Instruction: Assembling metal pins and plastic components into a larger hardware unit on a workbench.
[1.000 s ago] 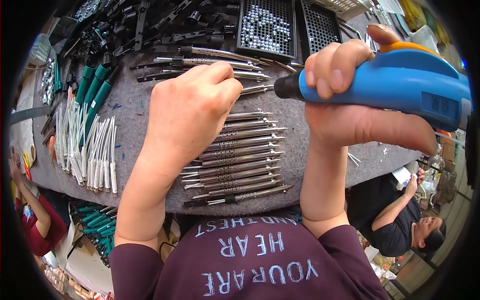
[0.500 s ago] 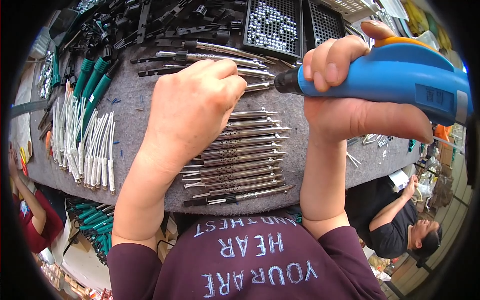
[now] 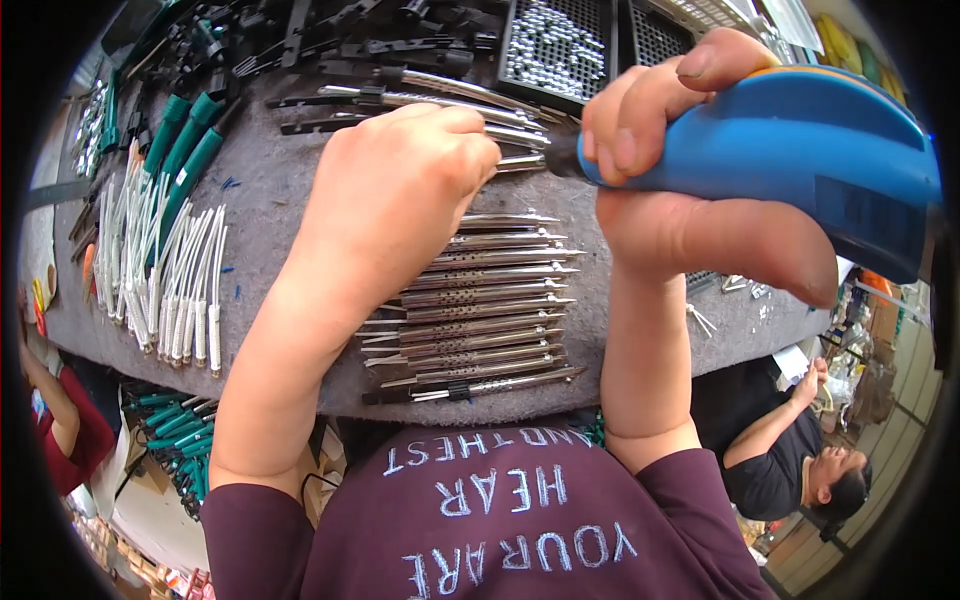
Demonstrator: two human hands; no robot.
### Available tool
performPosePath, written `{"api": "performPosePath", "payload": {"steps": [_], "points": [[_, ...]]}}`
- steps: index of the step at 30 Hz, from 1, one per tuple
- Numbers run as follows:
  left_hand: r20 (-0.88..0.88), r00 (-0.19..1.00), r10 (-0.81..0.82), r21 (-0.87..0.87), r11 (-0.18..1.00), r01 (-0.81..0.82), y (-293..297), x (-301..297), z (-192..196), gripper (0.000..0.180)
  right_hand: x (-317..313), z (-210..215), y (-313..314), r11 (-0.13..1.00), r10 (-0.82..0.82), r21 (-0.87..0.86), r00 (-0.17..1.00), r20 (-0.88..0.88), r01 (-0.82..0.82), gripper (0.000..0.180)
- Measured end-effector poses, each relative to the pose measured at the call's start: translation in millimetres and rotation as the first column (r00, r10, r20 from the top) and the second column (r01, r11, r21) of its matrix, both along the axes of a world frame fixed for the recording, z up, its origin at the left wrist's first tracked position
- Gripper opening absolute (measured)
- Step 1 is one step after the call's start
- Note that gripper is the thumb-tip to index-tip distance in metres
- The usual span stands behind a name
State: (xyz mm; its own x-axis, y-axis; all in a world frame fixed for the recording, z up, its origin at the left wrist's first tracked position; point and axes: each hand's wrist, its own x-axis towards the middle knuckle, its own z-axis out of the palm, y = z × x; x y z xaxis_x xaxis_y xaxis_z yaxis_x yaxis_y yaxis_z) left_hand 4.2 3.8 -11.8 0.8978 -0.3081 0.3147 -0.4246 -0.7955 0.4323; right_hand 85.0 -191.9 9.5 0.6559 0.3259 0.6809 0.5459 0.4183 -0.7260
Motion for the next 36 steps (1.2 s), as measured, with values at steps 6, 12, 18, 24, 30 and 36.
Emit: {"api": "performPosePath", "payload": {"steps": [6,12,18,24,30,36], "points": [[-0.004,1.000,0.006,0.017,1.000,-0.006,-2,2,-1,0.009,-4,-5,5,0.994,-0.063,0.085,0.996,-0.056,0.068,0.116],[-0.021,0.999,0.025,0.005,1.000,-0.025,-2,0,-1,0.010,-11,-5,13,0.987,-0.145,0.063,0.989,-0.026,0.146,0.116],[0.014,0.999,0.035,0.071,0.997,-0.036,-5,-6,0,0.009,-14,8,8,0.932,-0.352,-0.166,0.916,-0.195,0.323,0.117],[0.064,0.998,0.016,0.091,0.996,-0.021,-4,-5,-4,0.009,-28,29,19,0.910,-0.415,-0.106,0.887,-0.202,0.401,0.108],[0.004,1.000,0.022,-0.063,0.998,-0.022,-5,-3,3,0.010,-27,48,-17,0.905,-0.421,-0.099,0.902,-0.091,0.413,0.095],[0.028,0.998,0.062,-0.279,0.959,-0.052,-5,-9,34,0.008,-36,45,-40,0.854,-0.482,-0.277,0.870,-0.103,0.440,0.049]]}}
